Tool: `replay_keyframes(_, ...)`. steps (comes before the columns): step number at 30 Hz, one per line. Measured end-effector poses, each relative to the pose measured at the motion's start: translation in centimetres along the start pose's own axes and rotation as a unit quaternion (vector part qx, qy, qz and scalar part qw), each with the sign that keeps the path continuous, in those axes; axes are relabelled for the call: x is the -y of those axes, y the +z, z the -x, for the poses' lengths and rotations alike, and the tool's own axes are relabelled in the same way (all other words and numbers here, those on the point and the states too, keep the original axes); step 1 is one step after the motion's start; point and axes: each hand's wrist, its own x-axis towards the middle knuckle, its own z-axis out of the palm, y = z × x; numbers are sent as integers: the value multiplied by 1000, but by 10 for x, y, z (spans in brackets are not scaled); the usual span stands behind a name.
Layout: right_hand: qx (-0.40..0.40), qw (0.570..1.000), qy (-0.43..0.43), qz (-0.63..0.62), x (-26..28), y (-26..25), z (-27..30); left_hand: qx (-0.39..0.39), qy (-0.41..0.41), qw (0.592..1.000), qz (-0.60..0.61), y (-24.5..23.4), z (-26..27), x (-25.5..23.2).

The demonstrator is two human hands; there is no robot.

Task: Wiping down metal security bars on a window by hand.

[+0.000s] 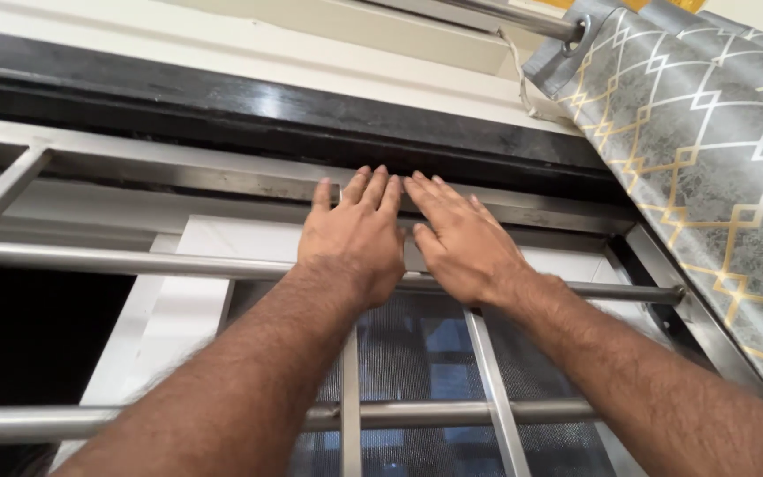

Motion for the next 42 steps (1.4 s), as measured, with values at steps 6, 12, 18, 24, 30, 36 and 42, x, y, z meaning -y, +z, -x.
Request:
replay_keyframes(6, -13, 992, 125, -14, -2, -2, 3, 38, -94, 993, 61, -21, 17, 5)
replay_keyframes(12, -3, 979, 204, 20, -15, -8, 7, 74, -145, 985, 60, -32, 24, 21)
replay_keyframes(18, 0, 976, 217, 29, -22, -9, 10, 82, -167, 982, 39, -30, 27, 37)
replay_keyframes(24, -32, 985, 164, 54, -28, 6, -2, 80, -131, 987, 52, -21, 11, 18)
replay_keyframes(30, -55, 994, 85, 45, -22, 12, -7, 29, -95, 994, 56, -7, 3, -3)
replay_keyframes(36, -92, 994, -59, 25, -25, 21, -7, 13, -59, 997, 51, -5, 3, -5)
replay_keyframes(42, -37, 997, 65, 18, -9, -7, 6, 67, -91, 993, 42, -34, 17, 12)
